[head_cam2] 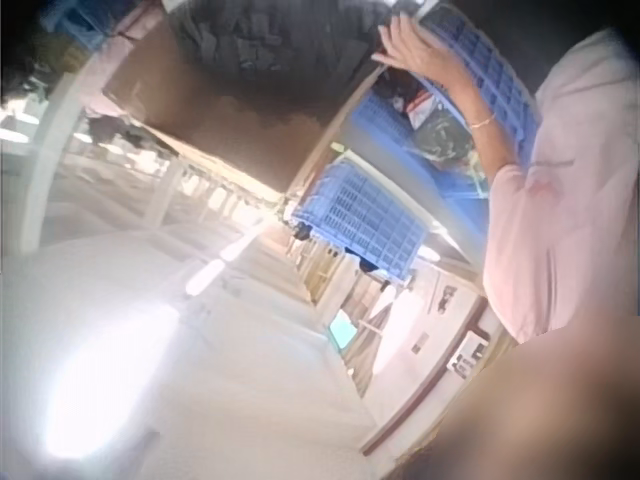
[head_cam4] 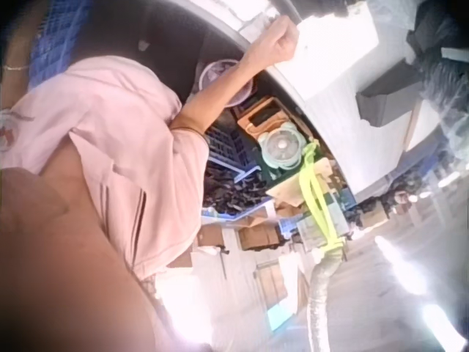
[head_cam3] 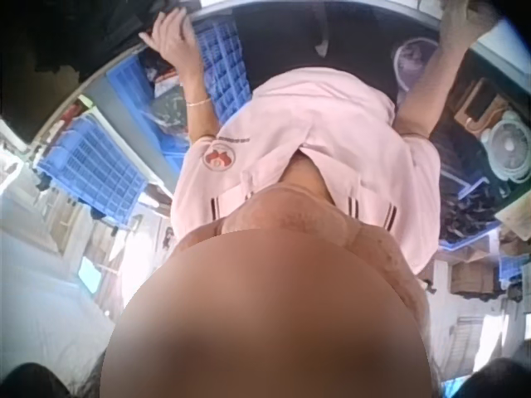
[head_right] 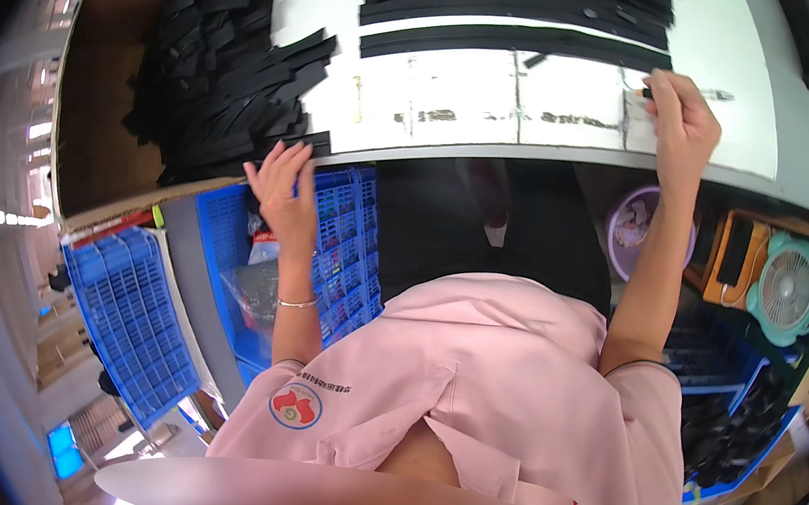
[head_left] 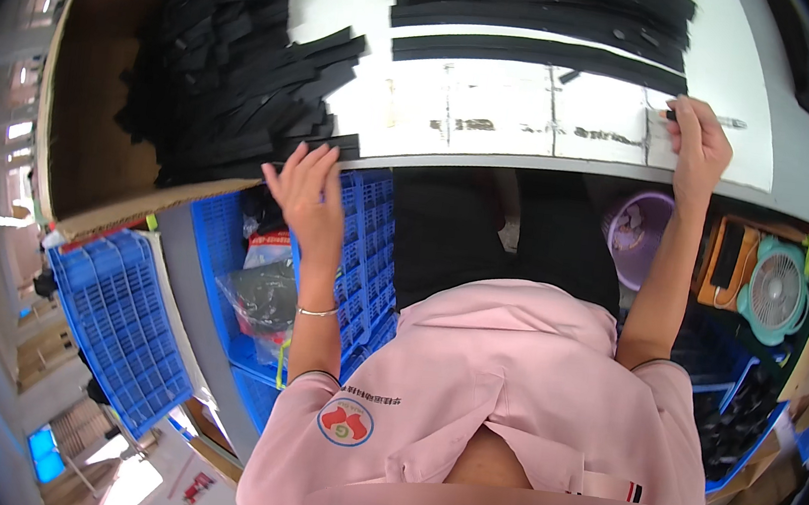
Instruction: The person is assembling black zipper components on a white workbench.
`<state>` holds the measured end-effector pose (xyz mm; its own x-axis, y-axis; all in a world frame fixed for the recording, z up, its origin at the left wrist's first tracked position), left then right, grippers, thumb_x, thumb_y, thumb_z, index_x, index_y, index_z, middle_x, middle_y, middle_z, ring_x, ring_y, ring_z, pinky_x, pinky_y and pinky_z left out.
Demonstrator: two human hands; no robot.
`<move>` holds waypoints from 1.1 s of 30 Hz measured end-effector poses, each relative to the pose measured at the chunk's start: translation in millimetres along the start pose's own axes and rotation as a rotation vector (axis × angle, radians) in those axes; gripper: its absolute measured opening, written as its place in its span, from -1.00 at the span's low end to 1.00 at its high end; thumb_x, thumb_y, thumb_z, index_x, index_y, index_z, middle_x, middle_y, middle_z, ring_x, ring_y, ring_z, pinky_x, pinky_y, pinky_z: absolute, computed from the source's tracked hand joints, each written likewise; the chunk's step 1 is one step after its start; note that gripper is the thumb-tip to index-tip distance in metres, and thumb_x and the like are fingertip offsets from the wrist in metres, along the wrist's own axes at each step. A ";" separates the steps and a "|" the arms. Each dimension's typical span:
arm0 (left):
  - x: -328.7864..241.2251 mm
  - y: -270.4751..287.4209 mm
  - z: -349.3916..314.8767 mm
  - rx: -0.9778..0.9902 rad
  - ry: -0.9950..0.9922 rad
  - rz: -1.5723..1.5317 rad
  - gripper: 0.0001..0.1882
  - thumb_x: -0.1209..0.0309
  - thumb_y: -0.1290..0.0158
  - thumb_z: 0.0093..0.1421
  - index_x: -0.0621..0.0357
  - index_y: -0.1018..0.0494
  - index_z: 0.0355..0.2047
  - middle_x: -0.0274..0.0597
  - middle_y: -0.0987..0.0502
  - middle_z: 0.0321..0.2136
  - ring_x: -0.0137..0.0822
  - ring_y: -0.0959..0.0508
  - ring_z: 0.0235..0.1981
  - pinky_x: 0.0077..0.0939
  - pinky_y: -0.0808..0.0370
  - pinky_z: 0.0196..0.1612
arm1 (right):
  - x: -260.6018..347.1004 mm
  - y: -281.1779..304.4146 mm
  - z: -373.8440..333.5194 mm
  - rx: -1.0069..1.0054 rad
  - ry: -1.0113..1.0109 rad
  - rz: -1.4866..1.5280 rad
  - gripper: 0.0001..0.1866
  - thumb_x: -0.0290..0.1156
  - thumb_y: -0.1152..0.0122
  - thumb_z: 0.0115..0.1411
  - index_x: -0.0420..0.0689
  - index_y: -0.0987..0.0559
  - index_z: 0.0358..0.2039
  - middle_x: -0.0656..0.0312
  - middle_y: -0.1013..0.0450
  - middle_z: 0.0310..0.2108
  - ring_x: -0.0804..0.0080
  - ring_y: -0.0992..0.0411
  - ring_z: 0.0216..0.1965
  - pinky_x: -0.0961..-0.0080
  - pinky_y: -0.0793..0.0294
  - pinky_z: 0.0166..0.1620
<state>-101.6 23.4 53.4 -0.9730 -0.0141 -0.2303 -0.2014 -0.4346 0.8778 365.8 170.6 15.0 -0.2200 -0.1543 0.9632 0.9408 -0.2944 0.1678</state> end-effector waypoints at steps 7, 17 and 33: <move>6.2 -7.3 8.8 0.088 -0.004 0.029 -0.61 0.65 -0.11 0.17 0.08 -0.59 0.01 -0.19 -0.56 -0.02 -0.18 -0.51 0.14 0.13 -0.03 0.46 | -6.1 -3.7 0.7 -0.006 0.008 0.099 -0.86 -0.41 -0.30 0.33 -0.19 -0.74 -0.24 0.37 -0.59 -0.44 0.78 -0.34 -0.50 0.76 -0.24 -0.46; 1.7 -6.3 17.6 0.036 -0.077 -0.004 -0.63 0.53 -0.16 0.23 0.10 -0.59 0.06 -0.12 -0.51 0.12 0.00 -0.43 0.20 0.10 -0.11 0.39 | -1.4 -4.0 0.5 0.029 0.029 0.061 -0.85 -0.43 -0.29 0.32 -0.23 -0.72 -0.25 0.37 -0.59 -0.41 0.76 -0.37 -0.43 0.76 -0.29 -0.37; -7.8 -22.8 33.1 -0.064 -0.037 0.022 -0.84 0.42 -0.29 0.20 0.19 -0.64 -0.23 -0.18 -0.64 -0.03 -0.05 -0.49 0.09 -0.14 -0.28 0.21 | 3.7 -6.1 0.8 0.048 0.055 0.066 -0.83 -0.38 -0.32 0.32 -0.21 -0.73 -0.24 0.36 -0.59 -0.43 0.76 -0.41 -0.44 0.74 -0.35 -0.36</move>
Point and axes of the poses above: each hand's wrist, its own z-axis towards the middle knuckle, its own y-axis out of the back of the hand, x = y × z, the point moved 7 cm from there along z, towards the middle knuckle
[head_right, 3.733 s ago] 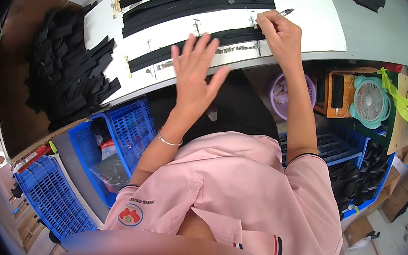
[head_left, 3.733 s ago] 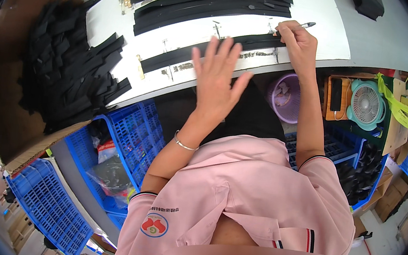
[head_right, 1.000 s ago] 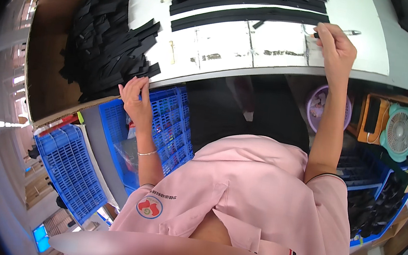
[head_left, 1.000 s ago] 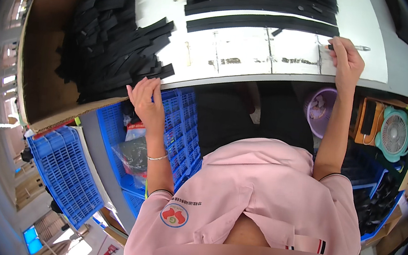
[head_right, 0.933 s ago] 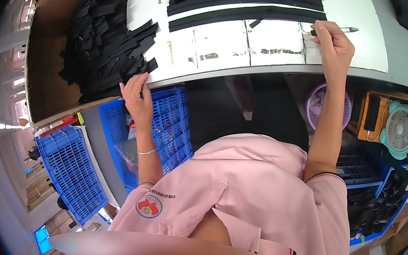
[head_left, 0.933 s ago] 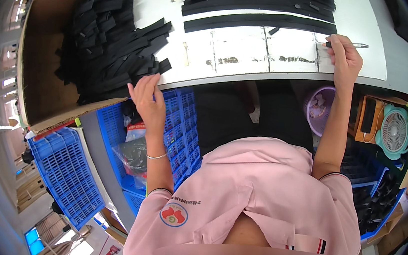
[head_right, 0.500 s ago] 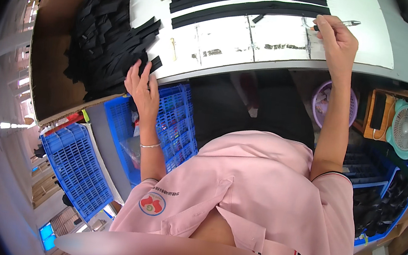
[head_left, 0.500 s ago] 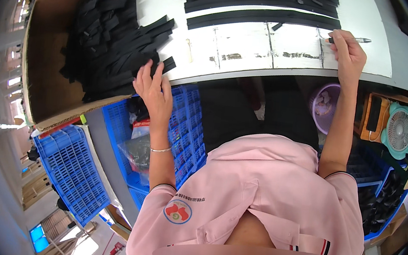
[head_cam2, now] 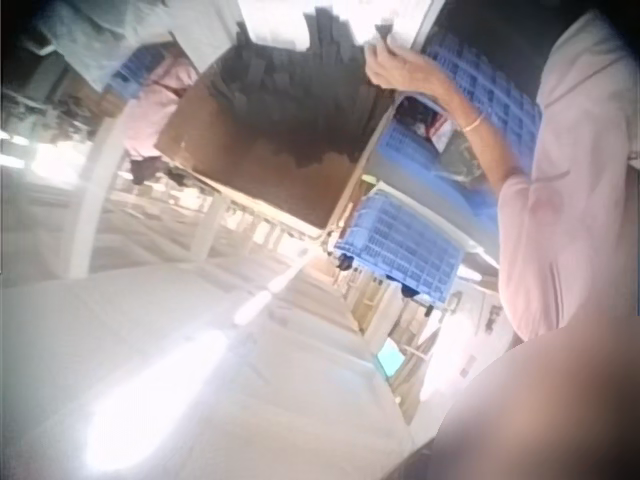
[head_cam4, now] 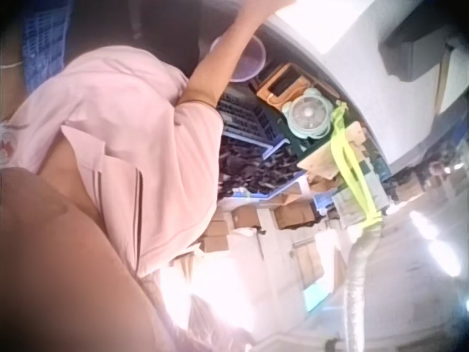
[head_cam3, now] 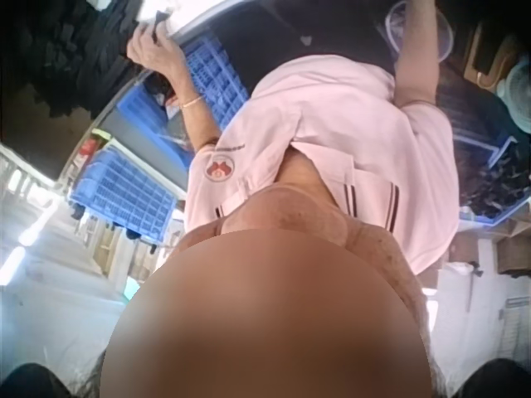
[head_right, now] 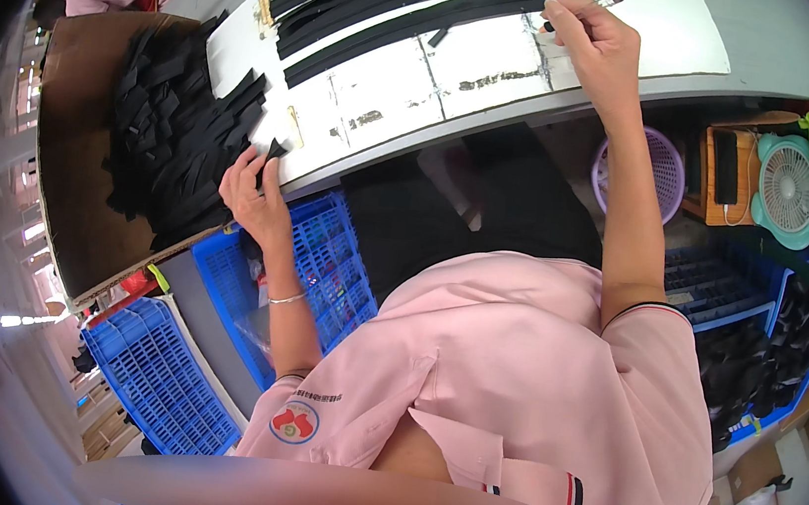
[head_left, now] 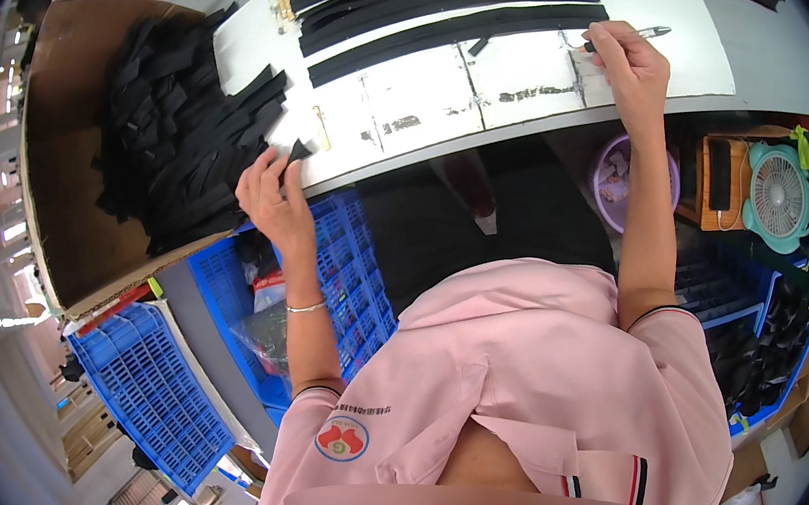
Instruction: The person is assembling black zipper components on a white workbench.
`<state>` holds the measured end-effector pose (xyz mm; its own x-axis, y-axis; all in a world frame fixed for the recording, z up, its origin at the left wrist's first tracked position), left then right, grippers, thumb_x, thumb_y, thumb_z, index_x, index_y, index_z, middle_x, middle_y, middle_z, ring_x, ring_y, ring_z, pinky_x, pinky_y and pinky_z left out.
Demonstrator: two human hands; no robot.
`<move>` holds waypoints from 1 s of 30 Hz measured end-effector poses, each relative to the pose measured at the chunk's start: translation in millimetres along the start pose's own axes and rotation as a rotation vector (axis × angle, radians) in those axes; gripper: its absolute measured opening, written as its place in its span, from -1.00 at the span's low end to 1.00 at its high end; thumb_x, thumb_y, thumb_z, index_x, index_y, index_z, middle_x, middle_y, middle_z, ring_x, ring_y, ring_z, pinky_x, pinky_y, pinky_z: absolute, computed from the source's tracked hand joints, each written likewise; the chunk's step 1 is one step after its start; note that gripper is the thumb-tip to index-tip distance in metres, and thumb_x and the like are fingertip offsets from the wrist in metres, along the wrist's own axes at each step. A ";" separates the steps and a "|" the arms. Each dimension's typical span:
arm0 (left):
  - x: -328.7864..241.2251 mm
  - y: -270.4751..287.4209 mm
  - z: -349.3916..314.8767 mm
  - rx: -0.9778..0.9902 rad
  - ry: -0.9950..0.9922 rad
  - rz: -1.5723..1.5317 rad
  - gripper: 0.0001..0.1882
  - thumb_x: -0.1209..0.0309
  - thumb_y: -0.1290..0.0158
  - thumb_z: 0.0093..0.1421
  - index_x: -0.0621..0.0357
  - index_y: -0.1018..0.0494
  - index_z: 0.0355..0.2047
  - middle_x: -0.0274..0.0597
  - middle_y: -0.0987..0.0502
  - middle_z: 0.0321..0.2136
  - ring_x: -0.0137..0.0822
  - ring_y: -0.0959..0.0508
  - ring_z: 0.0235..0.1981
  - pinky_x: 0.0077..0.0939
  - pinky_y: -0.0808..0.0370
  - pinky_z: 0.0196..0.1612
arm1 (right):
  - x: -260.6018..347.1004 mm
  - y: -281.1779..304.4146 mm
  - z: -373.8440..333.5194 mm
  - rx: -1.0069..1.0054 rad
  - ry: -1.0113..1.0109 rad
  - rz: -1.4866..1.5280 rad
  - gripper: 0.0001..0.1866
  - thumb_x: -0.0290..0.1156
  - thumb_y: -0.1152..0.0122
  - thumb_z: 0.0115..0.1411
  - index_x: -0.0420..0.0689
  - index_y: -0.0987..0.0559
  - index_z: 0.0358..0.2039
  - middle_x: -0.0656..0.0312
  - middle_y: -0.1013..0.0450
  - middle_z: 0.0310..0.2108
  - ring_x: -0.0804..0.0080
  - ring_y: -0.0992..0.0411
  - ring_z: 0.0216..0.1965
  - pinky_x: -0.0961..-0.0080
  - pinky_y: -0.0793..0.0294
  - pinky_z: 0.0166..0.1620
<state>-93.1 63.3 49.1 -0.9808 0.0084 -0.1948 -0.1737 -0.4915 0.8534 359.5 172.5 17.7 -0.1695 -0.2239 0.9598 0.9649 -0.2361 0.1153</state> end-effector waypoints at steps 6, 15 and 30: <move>-125.1 -37.3 29.0 0.023 -0.180 -0.352 -0.83 0.45 -0.33 0.12 0.19 -0.64 -0.28 -0.13 -0.65 -0.09 -0.08 -0.55 0.02 -0.22 -0.40 0.13 | 19.4 -3.4 -4.6 -0.059 0.069 -0.020 -0.80 -0.42 -0.26 0.37 -0.12 -0.71 -0.05 0.36 -0.56 -0.44 0.71 -0.43 -0.43 0.70 -0.41 -0.33; -218.2 -79.0 31.9 0.119 -0.307 -0.528 -0.66 0.47 -0.31 0.10 0.22 -0.62 -0.09 -0.05 -0.56 0.08 0.04 -0.42 0.24 0.10 -0.22 0.34 | 59.3 -71.0 -73.5 0.136 0.552 -0.619 -0.62 -0.39 -0.44 0.10 -0.02 -0.64 -0.03 0.28 -0.62 -0.20 0.23 -0.54 -0.18 0.30 -0.48 -0.01; -129.4 -52.5 -4.1 0.161 -0.082 -0.367 -0.42 0.25 -0.23 0.28 0.28 -0.44 0.24 0.05 -0.40 0.30 0.14 -0.22 0.42 0.27 0.12 0.45 | 31.6 14.1 -56.8 -0.108 0.541 -0.907 -0.72 -0.50 -0.28 0.31 -0.01 -0.71 0.02 0.28 -0.61 -0.19 0.34 -0.50 -0.03 0.22 -0.34 0.27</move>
Point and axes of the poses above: each hand's wrist, its own z-axis towards the middle knuckle, its own y-axis out of the back of the hand, x = y × z, the point moved 7 cm from there along z, towards the middle knuckle
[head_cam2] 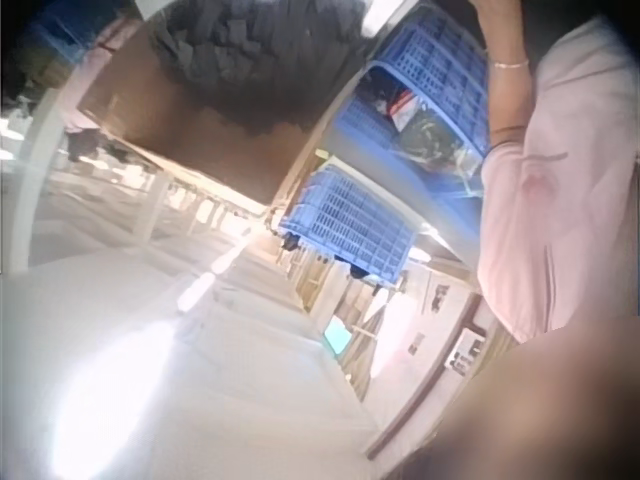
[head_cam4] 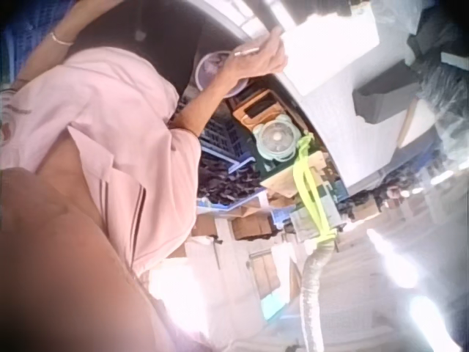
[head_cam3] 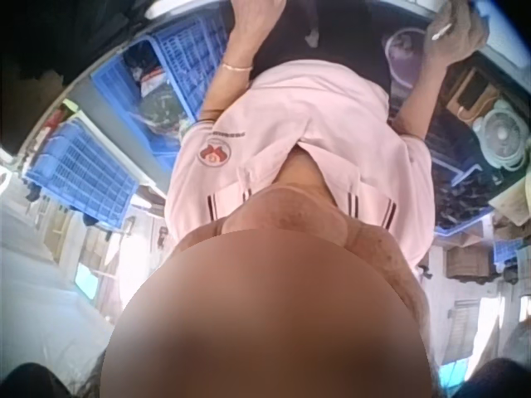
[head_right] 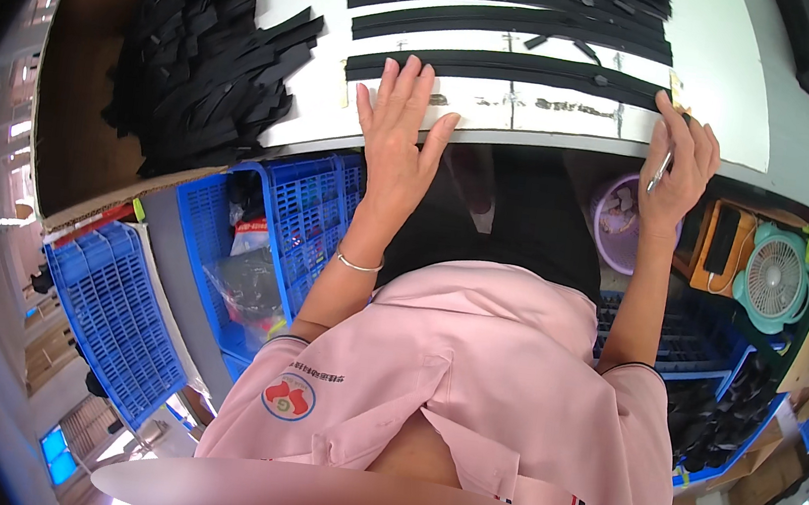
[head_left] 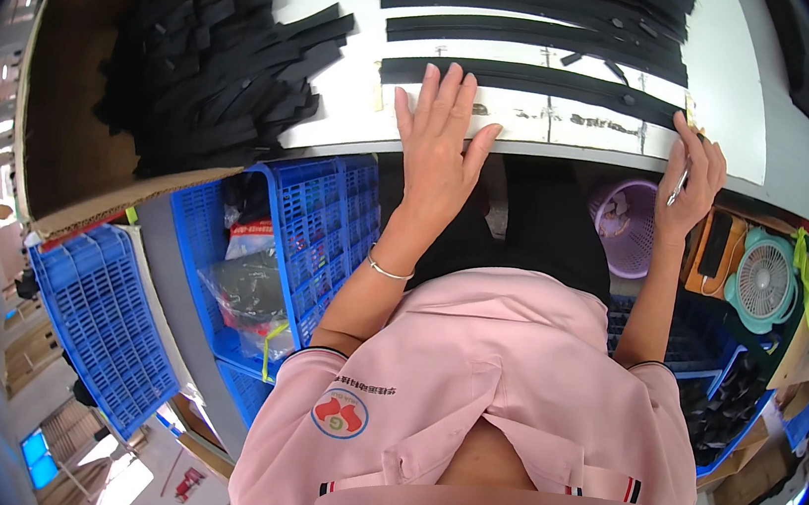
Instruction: The person is assembling black zipper components on a white workbench.
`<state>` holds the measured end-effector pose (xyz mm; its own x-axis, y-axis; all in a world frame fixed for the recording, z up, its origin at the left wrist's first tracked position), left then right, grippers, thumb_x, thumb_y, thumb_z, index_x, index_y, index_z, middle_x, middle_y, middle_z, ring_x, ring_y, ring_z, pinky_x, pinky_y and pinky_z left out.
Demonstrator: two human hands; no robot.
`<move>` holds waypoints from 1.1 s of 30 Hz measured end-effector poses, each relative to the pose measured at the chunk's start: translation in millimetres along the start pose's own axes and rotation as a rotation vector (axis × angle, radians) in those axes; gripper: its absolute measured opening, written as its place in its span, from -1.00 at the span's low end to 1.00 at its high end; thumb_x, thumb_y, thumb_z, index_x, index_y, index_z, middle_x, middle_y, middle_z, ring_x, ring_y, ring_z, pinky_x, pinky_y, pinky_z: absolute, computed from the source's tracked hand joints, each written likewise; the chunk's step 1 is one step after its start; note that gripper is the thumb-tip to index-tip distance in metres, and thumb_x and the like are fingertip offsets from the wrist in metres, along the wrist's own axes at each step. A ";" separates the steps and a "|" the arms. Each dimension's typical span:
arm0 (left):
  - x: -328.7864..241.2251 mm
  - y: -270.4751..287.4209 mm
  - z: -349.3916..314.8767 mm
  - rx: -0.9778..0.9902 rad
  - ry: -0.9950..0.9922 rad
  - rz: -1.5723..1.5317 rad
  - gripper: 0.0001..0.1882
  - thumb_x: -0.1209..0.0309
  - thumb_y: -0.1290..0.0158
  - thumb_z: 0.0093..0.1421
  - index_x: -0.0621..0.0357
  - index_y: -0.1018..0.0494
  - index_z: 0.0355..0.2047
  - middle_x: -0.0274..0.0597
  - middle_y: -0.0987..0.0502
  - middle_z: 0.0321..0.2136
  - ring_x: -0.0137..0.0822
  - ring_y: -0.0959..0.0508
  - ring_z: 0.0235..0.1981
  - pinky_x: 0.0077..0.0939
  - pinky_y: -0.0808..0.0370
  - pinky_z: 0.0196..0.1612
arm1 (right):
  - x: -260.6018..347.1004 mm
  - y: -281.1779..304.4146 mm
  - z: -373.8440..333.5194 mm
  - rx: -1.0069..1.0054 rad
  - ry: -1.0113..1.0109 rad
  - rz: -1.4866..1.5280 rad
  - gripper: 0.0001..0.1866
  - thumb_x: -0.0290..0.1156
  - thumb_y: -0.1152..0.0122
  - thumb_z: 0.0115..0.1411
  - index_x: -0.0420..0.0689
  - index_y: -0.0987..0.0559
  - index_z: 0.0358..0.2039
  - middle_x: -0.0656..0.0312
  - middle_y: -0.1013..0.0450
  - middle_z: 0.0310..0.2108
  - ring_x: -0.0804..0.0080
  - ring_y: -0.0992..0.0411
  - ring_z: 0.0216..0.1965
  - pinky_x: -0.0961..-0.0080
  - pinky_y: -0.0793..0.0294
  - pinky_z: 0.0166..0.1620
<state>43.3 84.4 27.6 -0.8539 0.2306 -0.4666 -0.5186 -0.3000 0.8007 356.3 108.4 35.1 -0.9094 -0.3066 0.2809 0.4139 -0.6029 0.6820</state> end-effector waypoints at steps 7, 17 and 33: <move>36.0 19.6 -3.1 0.075 0.102 0.088 -0.39 0.20 -0.16 0.34 0.13 -0.36 0.34 -0.03 -0.33 0.37 0.04 -0.17 0.47 0.22 0.26 0.47 | -3.2 -1.8 0.6 -0.004 -0.008 0.026 -0.74 -0.53 -0.25 0.33 -0.02 -0.71 0.00 0.28 -0.60 -0.19 0.34 -0.47 -0.10 0.34 -0.35 0.17; 34.7 23.7 -15.5 -0.014 0.068 0.087 -0.39 0.17 -0.23 0.27 0.12 -0.43 0.28 -0.08 -0.41 0.29 0.11 -0.20 0.43 0.34 0.11 0.42 | 24.0 0.2 26.9 0.042 -0.049 0.162 -0.79 -0.46 -0.18 0.41 -0.13 -0.66 -0.01 0.29 -0.67 -0.23 0.38 -0.47 -0.08 0.38 -0.33 0.18; 34.9 25.2 -15.8 -0.102 0.100 0.028 -0.39 0.19 -0.30 0.17 0.12 -0.49 0.21 -0.13 -0.46 0.23 0.04 -0.29 0.36 0.35 0.02 0.37 | 187.8 -133.7 47.3 0.520 -0.352 0.884 -0.77 -0.32 -0.23 0.40 -0.21 -0.71 -0.16 0.33 -0.58 -0.44 0.70 -0.45 -0.46 0.71 -0.39 -0.37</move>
Point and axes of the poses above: each hand's wrist, its own z-axis towards the middle knuckle, its own y-axis out of the back of the hand, x = y × z, the point moved 7 cm from there along z, towards the middle knuckle
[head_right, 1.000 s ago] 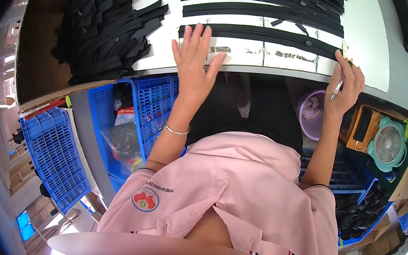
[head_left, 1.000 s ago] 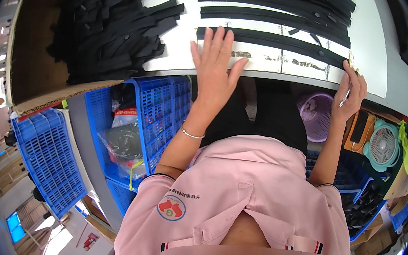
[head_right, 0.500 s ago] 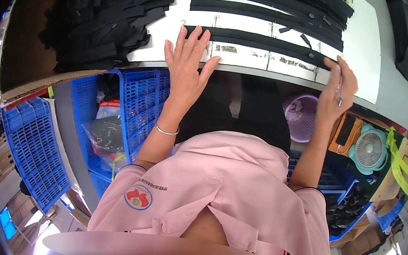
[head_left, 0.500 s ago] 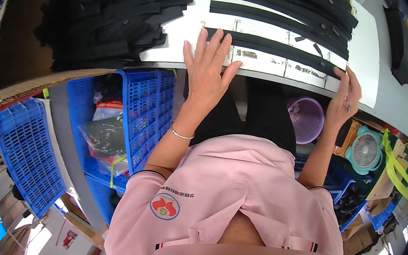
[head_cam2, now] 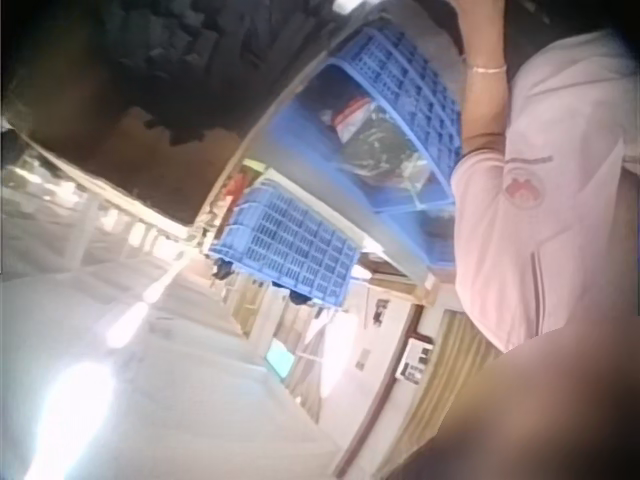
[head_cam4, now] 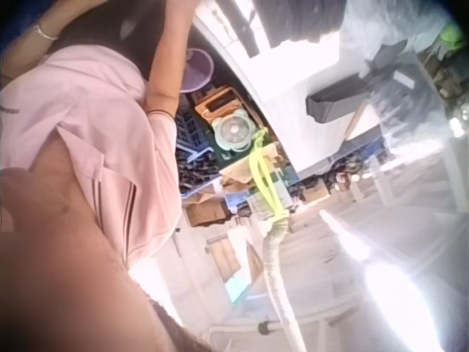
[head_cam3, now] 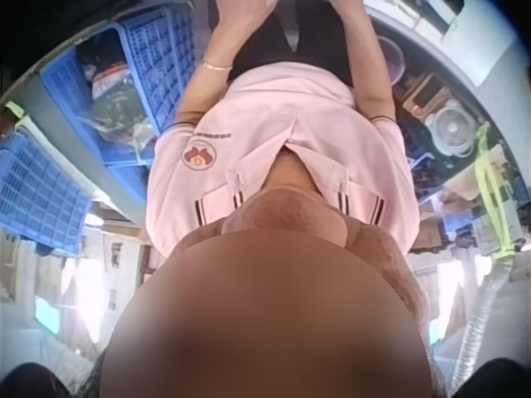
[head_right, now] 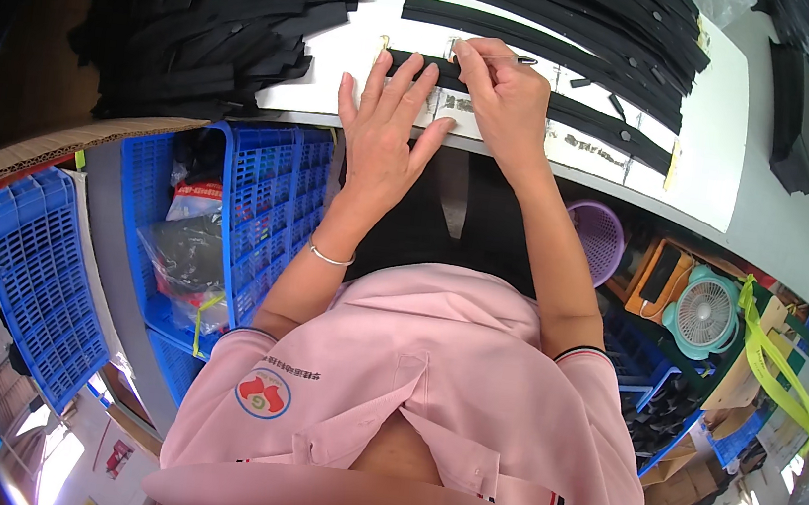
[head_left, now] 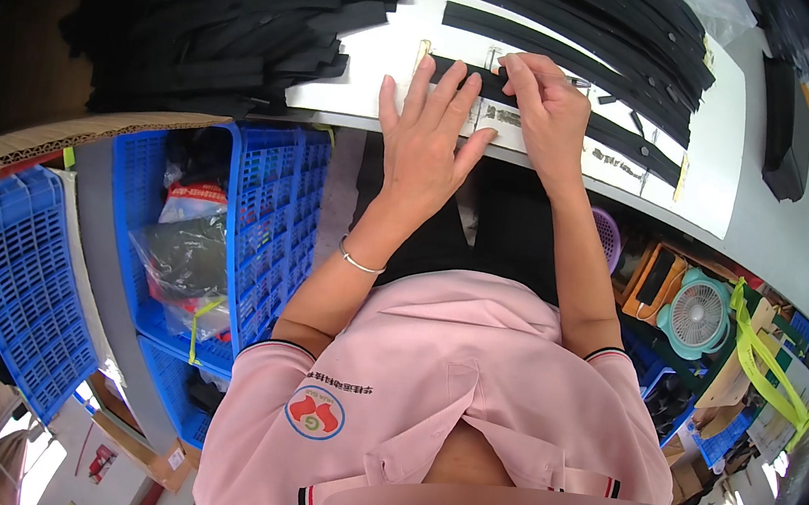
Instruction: The person is assembling black zipper components on a white workbench.
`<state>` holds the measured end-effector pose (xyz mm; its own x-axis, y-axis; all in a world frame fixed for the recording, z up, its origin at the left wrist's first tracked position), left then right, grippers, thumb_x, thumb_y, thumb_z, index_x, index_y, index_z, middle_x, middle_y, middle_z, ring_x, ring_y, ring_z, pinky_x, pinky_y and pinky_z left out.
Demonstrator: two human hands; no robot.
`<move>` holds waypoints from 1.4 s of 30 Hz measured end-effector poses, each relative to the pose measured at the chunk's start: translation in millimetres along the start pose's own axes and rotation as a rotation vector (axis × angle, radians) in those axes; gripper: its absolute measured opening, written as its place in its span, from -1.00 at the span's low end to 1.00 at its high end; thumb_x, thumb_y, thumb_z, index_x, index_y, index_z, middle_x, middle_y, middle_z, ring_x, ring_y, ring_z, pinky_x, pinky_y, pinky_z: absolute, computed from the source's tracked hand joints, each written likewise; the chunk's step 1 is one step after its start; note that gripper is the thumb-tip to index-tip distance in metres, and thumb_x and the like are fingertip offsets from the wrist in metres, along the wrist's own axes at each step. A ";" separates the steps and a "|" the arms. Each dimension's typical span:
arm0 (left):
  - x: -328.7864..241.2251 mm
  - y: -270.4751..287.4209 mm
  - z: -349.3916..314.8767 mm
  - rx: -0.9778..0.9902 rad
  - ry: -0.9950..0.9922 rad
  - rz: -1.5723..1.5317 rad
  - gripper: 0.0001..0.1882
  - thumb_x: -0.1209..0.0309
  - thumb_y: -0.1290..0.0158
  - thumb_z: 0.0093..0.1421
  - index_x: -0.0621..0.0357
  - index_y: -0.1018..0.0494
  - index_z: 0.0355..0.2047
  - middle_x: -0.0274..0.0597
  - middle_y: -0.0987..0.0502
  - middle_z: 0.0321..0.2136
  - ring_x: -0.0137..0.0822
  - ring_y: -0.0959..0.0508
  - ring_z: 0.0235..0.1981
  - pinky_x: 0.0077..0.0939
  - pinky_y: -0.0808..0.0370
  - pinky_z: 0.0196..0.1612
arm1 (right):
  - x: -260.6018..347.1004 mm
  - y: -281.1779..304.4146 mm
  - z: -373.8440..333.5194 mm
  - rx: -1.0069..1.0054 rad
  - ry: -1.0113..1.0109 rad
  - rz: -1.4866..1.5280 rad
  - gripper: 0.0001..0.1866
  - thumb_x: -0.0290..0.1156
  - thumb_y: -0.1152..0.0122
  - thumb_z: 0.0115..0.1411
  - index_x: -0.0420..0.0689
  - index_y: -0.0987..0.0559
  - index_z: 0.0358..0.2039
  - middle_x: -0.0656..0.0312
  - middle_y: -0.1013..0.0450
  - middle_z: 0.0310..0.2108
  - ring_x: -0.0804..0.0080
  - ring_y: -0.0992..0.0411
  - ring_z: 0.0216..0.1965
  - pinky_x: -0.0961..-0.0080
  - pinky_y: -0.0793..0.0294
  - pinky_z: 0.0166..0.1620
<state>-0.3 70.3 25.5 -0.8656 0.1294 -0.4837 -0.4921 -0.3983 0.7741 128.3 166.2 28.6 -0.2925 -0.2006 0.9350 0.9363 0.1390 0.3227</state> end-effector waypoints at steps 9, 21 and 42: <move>2.1 1.8 -0.6 -0.026 0.006 -0.025 -0.39 0.20 -0.32 0.14 0.12 -0.50 0.18 -0.15 -0.46 0.23 0.01 -0.31 0.35 0.35 0.01 0.36 | -0.7 -5.0 -0.3 0.032 -0.013 -0.154 -0.77 -0.33 -0.25 0.39 -0.22 -0.72 -0.16 0.26 -0.63 -0.42 0.65 -0.54 -0.39 0.69 -0.46 -0.30; 1.0 0.5 -1.8 -0.043 -0.011 0.016 -0.42 0.18 -0.31 0.16 0.11 -0.53 0.16 -0.17 -0.47 0.21 -0.01 -0.31 0.35 0.33 0.02 0.37 | 0.7 -6.4 -1.6 0.073 0.113 0.002 -0.83 -0.40 -0.30 0.30 -0.24 -0.73 -0.31 0.19 -0.64 -0.50 0.59 -0.51 -0.58 0.60 -0.43 -0.48; 2.3 -4.5 -2.0 0.031 0.009 0.022 -0.44 0.19 -0.26 0.23 0.07 -0.50 0.22 -0.16 -0.46 0.25 0.02 -0.24 0.41 0.23 0.19 0.44 | -6.9 87.9 -16.3 -0.255 0.086 -0.066 -0.80 -0.41 -0.24 0.34 -0.23 -0.73 -0.36 0.32 -0.59 -0.57 0.73 -0.42 -0.55 0.71 -0.36 -0.45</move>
<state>0.2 70.6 20.1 -0.8754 0.1126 -0.4702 -0.4759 -0.3725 0.7967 215.8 164.0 48.2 -0.3467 -0.2840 0.8940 0.9378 -0.1232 0.3246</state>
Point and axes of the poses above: each hand's wrist, its own z-axis towards the middle knuckle, its own y-axis out of the back of the hand, x = y × z, the point moved 7 cm from there along z, towards the middle knuckle
